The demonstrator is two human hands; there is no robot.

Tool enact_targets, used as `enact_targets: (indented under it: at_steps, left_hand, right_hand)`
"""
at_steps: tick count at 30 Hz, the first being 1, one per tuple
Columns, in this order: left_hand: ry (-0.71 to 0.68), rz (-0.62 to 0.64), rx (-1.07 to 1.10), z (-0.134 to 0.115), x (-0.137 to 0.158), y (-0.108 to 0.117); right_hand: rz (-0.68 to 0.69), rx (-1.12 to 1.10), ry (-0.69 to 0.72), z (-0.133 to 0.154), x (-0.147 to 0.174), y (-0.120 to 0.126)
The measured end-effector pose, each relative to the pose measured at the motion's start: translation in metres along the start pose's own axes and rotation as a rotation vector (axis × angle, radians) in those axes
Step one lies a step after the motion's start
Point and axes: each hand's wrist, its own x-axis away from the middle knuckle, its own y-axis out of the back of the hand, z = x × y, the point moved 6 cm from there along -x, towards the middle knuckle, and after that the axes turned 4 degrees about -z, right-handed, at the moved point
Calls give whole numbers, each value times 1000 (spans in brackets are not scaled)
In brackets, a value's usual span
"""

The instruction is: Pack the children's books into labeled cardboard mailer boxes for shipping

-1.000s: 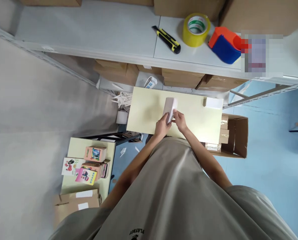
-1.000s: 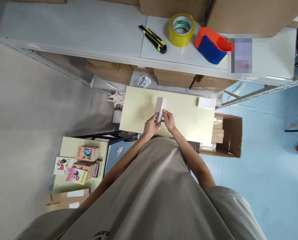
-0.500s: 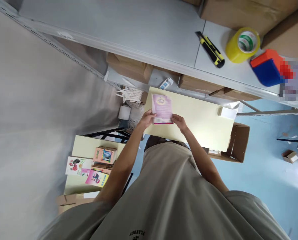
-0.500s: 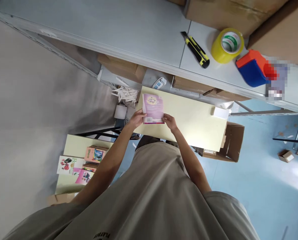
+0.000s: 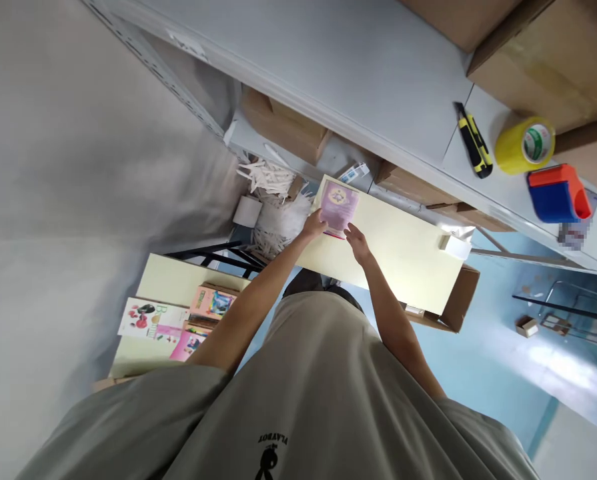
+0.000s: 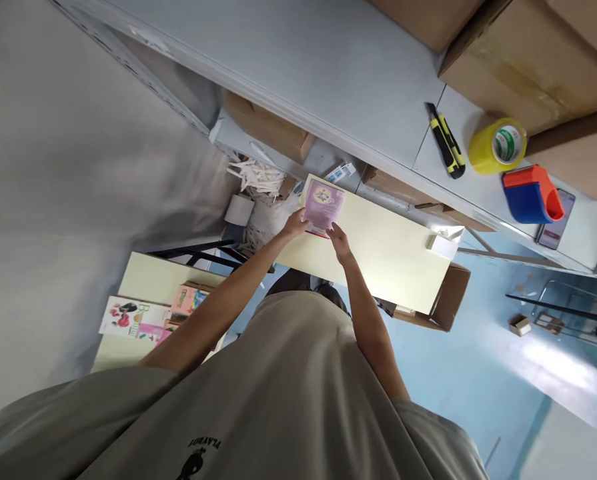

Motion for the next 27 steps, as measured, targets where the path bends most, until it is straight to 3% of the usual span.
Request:
enact_targets:
  at_steps: [5,9,14,17,21,27]
  left_hand:
    - [92,-53,175,11,73,8]
    - [105,-193,529,27,156,23]
    - [103,-329,615,55,261,31]
    - [82,-448,640,75,331,29]
    - [54,-591,719,110,440,15]
    - [235,-890,694,201,607,8]
  right_hand:
    - [122,96,105,16,35,-13]
    - [213,166,170,16,69,-28]
    - [401,162,239,-2,124,-55]
    - [562,177,237,-30,164,-74]
    - [741,174,192,-89,216,-102]
    - [903,294,46,-195,297,-151]
